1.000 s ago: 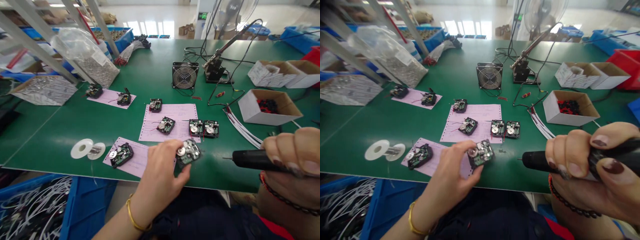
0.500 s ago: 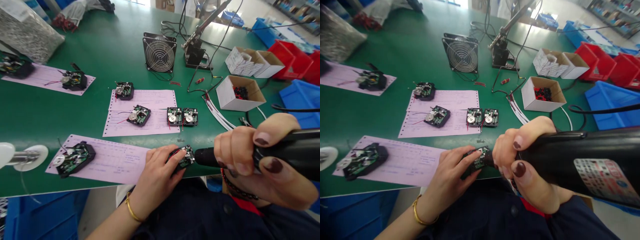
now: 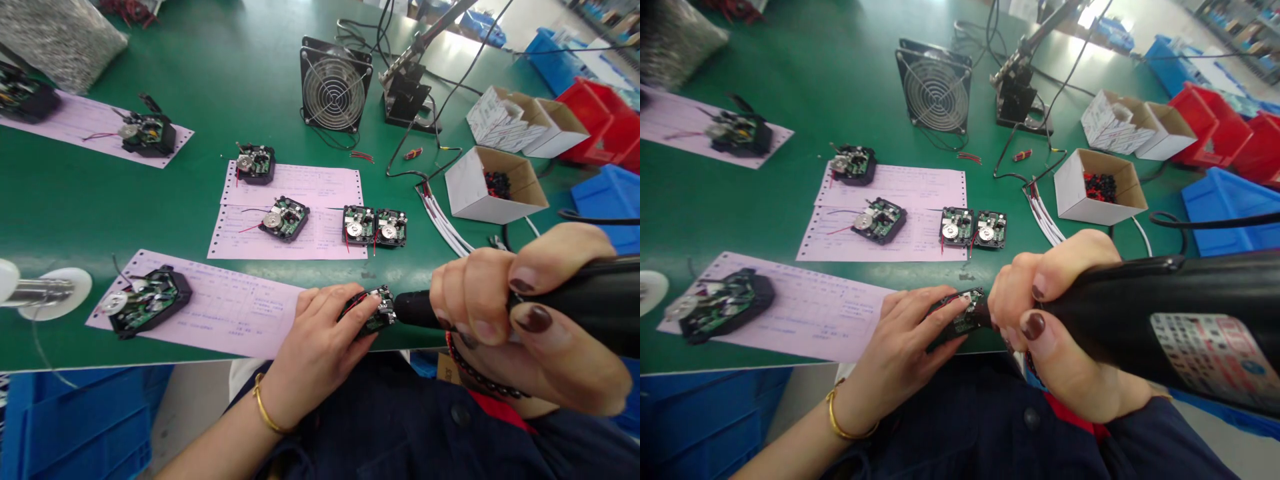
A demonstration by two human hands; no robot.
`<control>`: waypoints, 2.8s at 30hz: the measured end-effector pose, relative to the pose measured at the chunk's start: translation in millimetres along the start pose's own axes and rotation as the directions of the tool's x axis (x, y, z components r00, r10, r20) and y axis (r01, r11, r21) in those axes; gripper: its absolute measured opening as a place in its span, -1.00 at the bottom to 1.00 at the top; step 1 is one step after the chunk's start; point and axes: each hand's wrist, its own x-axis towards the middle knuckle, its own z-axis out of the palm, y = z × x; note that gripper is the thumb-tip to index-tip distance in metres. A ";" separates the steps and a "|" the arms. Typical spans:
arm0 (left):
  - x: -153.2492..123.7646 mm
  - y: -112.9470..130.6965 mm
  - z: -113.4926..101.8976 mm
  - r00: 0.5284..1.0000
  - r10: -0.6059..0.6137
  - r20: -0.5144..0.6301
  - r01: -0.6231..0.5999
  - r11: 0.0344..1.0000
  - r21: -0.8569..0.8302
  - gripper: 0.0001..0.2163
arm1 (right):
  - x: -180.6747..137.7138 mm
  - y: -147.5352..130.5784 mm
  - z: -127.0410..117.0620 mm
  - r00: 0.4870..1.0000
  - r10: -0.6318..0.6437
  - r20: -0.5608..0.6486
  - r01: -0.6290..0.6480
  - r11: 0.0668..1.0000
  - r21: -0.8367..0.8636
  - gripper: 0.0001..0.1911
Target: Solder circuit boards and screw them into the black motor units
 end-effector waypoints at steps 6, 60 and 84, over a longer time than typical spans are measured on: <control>0.7 -0.2 2.2 0.999 0.025 -0.029 -0.025 1.000 0.004 -0.66 | 1.9 6.2 1.1 1.000 -0.007 -0.001 0.007 1.000 0.021 -0.82; -1.9 0.5 4.9 0.997 -0.034 -0.063 0.034 0.999 0.004 -0.69 | -1.6 -8.2 5.8 0.992 0.070 -0.108 -0.079 0.993 -0.087 -0.77; -1.0 2.1 3.8 0.997 -0.040 -0.069 0.041 0.999 0.019 -0.70 | -7.9 -25.5 2.9 0.979 0.163 -0.120 -0.181 0.971 -0.153 -0.67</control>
